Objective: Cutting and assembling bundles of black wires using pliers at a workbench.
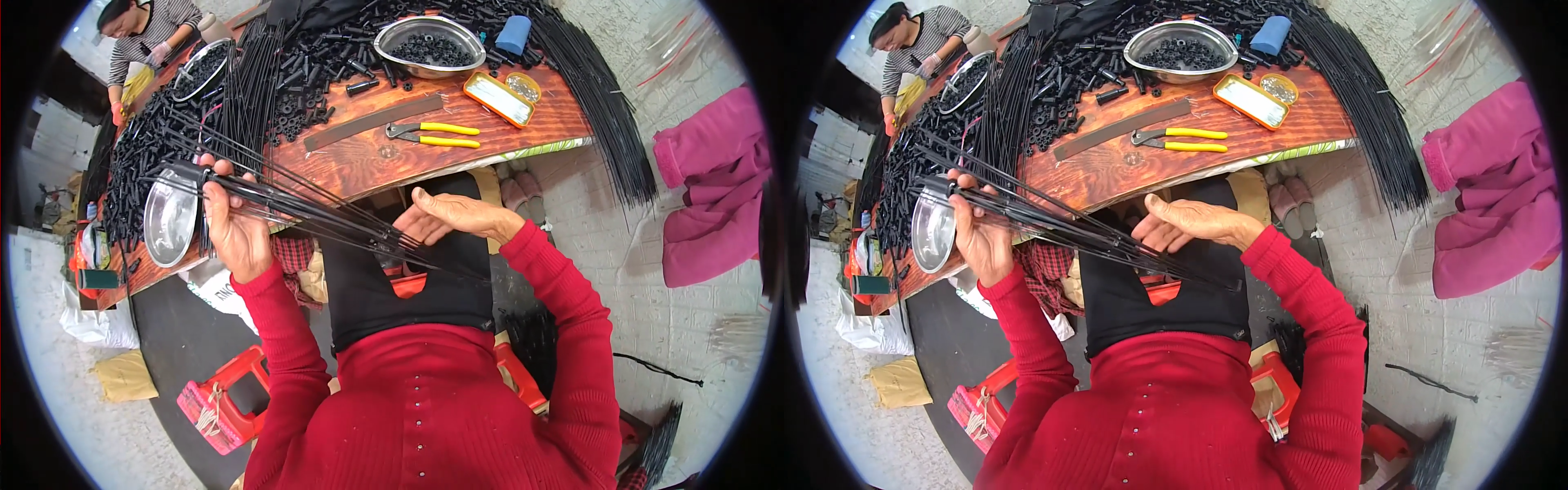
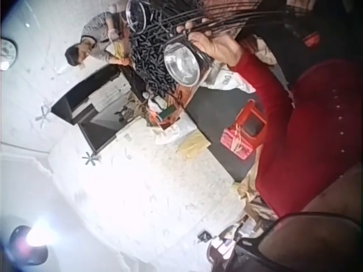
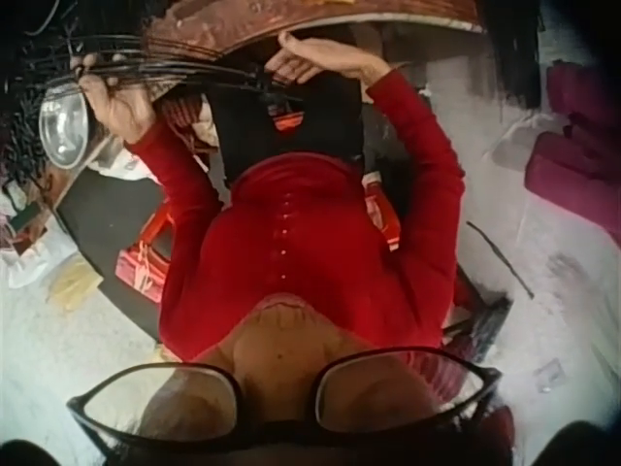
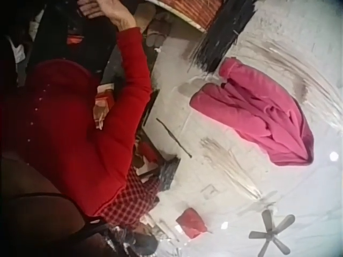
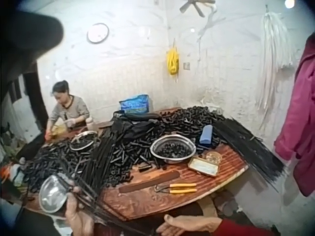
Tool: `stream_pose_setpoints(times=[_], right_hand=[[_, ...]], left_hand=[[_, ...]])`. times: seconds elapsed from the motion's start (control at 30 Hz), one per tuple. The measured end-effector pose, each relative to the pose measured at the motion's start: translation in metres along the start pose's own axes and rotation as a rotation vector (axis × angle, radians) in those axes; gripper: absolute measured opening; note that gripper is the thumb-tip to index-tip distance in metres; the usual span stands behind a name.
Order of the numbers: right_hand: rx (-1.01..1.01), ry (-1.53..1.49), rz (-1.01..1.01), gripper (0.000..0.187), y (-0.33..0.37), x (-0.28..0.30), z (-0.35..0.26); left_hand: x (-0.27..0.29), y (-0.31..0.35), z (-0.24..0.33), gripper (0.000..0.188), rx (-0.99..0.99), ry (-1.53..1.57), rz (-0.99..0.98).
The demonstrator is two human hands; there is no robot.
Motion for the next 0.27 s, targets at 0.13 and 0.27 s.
stream_pose_setpoints(times=[0.13,0.27], right_hand=[[0.007,-0.210,-0.149,0.088,0.015,-0.032,-0.014],[-0.027,-0.180,-0.184,0.085,0.029,-0.020,-0.007]], left_hand=[[0.030,-0.004,-0.017,0.036,0.012,-0.062,0.157],[0.062,-0.008,-0.024,0.035,0.061,-0.072,0.261]])
Point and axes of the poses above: each hand's wrist, its own y-axis away from the middle knuckle, its own x-axis out of the back of the hand, z = x × y, the point moved 9 cm from there along -y, towards the middle knuckle, and after that the axes turned 13 degrees about x, right-handed, at the moved point
